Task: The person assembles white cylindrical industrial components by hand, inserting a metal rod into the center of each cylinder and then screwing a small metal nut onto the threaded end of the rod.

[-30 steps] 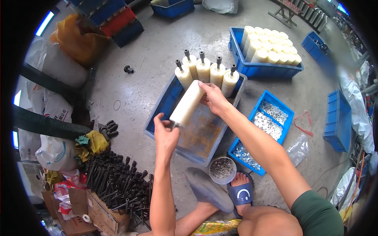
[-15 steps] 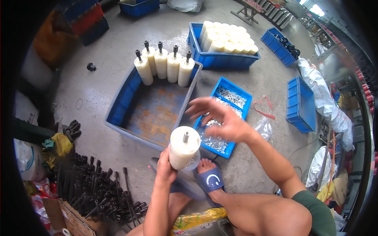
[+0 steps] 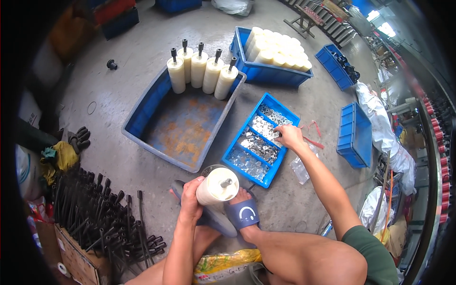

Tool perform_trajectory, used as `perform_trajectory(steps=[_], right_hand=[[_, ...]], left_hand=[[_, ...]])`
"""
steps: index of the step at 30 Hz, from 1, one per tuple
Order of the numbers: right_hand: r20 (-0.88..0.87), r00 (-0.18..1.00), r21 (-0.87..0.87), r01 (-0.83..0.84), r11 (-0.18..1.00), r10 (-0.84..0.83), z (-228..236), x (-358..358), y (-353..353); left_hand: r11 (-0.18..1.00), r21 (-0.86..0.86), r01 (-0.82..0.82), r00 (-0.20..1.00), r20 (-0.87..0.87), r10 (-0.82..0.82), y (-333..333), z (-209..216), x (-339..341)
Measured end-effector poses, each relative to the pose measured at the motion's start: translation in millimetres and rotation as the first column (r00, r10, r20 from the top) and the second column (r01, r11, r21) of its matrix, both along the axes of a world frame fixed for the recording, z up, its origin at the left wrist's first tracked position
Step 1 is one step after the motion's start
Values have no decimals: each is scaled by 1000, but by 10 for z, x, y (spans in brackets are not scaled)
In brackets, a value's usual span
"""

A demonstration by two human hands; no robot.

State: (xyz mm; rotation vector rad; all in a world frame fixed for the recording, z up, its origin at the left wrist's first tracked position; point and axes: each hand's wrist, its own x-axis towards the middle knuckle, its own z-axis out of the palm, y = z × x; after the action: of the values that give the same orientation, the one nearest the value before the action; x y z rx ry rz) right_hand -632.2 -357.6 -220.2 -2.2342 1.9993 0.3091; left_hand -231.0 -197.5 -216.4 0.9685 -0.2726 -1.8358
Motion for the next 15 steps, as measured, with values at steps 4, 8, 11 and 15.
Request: perform_trajectory(steps=[4,8,11,15], right_hand=[[-42,999,82,-30,996,34,-21,58,-114],[-30,994,21,-106,994,107,1,65,-112],[124,984,-141,-109,984,127,81,17,-24],[591,783,-208,-85,975,194,970,605,394]], left_hand=[[999,-33,17,1000,13,-17,1,44,-15],[999,3,37,999,31,-37,-14,51,-54],[999,5,51,997,65,-51,-19,39,-83],[995,-21,101,989,109,-98,-42,-54,-98]])
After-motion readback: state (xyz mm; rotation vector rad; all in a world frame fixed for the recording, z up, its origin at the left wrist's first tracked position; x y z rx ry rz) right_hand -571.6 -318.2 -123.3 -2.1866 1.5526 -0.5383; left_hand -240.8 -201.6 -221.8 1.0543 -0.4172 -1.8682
